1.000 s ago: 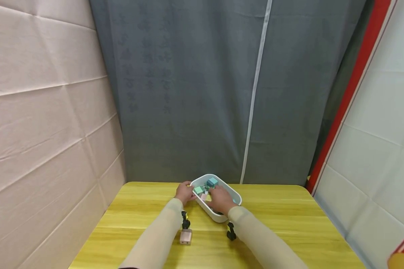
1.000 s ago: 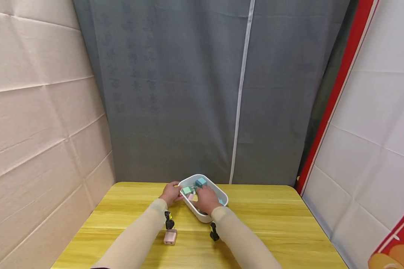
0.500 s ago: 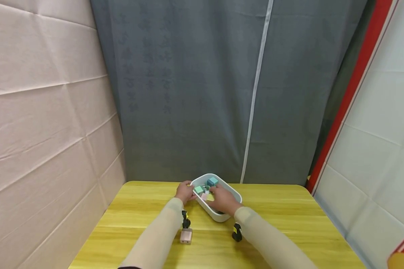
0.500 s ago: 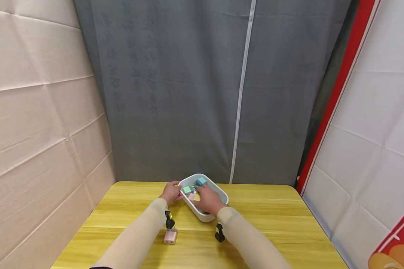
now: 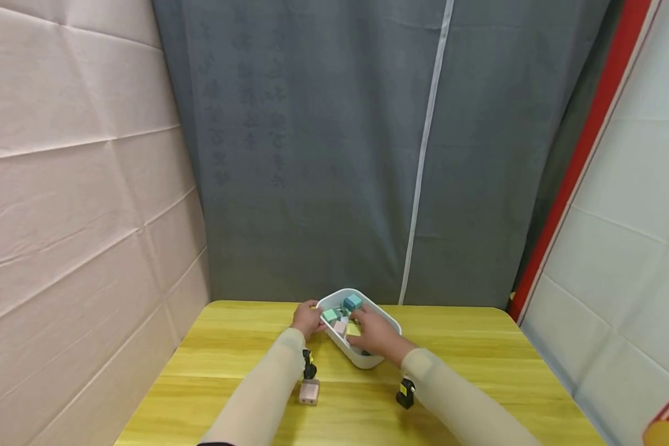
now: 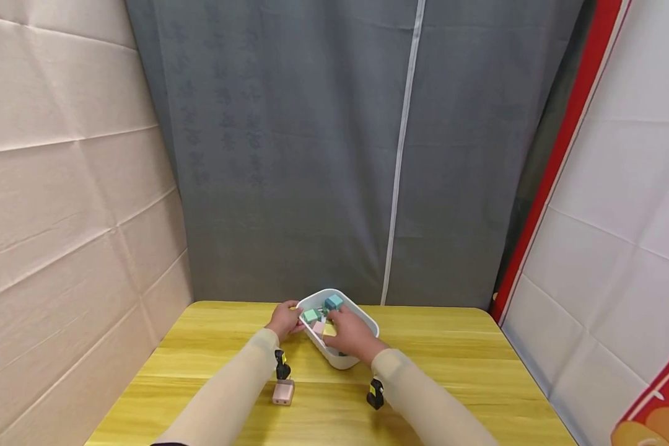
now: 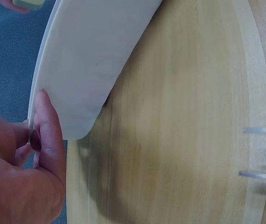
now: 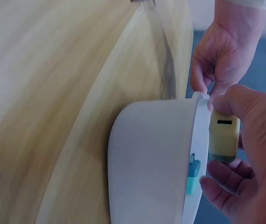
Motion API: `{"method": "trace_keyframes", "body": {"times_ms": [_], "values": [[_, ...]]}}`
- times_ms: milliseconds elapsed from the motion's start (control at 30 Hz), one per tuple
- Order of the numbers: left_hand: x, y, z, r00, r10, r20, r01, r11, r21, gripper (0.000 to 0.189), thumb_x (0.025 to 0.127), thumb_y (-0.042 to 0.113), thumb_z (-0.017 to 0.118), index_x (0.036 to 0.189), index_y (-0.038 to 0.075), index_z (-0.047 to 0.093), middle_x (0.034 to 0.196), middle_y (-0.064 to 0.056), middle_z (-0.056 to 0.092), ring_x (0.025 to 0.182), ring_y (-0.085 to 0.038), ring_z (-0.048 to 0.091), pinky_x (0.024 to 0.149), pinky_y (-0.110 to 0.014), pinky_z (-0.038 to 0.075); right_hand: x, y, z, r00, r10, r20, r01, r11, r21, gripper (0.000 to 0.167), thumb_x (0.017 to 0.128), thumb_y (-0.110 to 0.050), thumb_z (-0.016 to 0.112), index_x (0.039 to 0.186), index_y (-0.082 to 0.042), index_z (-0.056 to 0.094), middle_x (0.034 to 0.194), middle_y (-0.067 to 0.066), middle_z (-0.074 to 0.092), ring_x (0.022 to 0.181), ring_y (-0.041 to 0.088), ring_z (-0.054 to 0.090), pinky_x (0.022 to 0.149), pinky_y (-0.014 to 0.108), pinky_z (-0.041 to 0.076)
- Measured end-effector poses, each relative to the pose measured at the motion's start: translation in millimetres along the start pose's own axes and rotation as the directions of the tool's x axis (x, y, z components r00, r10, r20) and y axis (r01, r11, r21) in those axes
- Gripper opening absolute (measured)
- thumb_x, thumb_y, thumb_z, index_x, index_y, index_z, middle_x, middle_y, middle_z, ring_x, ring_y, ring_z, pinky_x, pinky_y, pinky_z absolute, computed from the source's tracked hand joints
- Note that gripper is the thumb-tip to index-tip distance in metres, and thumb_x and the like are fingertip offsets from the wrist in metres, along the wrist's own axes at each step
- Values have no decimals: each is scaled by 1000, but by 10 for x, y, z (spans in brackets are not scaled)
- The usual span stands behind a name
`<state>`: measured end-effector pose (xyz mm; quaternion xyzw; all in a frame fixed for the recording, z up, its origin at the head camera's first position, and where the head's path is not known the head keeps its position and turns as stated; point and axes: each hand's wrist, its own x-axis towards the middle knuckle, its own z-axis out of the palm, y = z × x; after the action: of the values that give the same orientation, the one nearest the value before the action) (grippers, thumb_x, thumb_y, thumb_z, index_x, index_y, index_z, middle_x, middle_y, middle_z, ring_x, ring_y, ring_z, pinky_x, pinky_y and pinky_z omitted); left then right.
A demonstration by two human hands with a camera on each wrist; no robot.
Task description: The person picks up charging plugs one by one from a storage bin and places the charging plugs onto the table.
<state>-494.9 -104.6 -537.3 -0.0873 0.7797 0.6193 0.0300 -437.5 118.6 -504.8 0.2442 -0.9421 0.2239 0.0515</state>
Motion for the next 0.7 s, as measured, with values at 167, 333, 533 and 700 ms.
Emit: {"method": "trace_keyframes", "body": {"times_ms": [167, 333, 533, 700], "values": [[5, -11, -3, 1000, 9, -9, -9, 1000, 6, 43, 117, 14, 58, 157, -1, 55, 111, -21, 67, 75, -18, 69, 77, -34, 69, -106, -69, 4, 998, -57, -7, 57, 998, 21, 49, 91, -30, 91, 131, -9, 74, 113, 4, 60, 92, 18, 58, 83, 39, 58], [2, -20, -13, 1000, 18, -6, -18, 1000, 5, 42, 117, 13, 57, 156, -2, 57, 107, -20, 67, 73, -17, 68, 77, -35, 69, -214, -160, 33, 995, -98, -13, 98, 995, 35, 47, 89, -27, 90, 130, -10, 75, 113, 3, 60, 92, 16, 57, 81, 36, 56], [8, -13, -35, 999, 37, -11, -37, 999, 5, 38, 115, 9, 58, 151, -3, 60, 98, -17, 68, 69, -14, 65, 76, -37, 70, -311, -280, 68, 992, -122, 7, 121, 991, 59, 45, 90, -28, 91, 129, -13, 74, 110, -2, 56, 89, 12, 54, 73, 27, 51], [3, -7, -59, 999, 42, -13, -42, 999, 12, 39, 115, 9, 58, 152, -4, 59, 102, -20, 68, 70, -15, 65, 76, -36, 70, -360, -376, 131, 993, -112, 46, 107, 990, 93, 44, 91, -29, 93, 129, -18, 74, 112, -5, 55, 89, 9, 55, 75, 24, 51]]}}
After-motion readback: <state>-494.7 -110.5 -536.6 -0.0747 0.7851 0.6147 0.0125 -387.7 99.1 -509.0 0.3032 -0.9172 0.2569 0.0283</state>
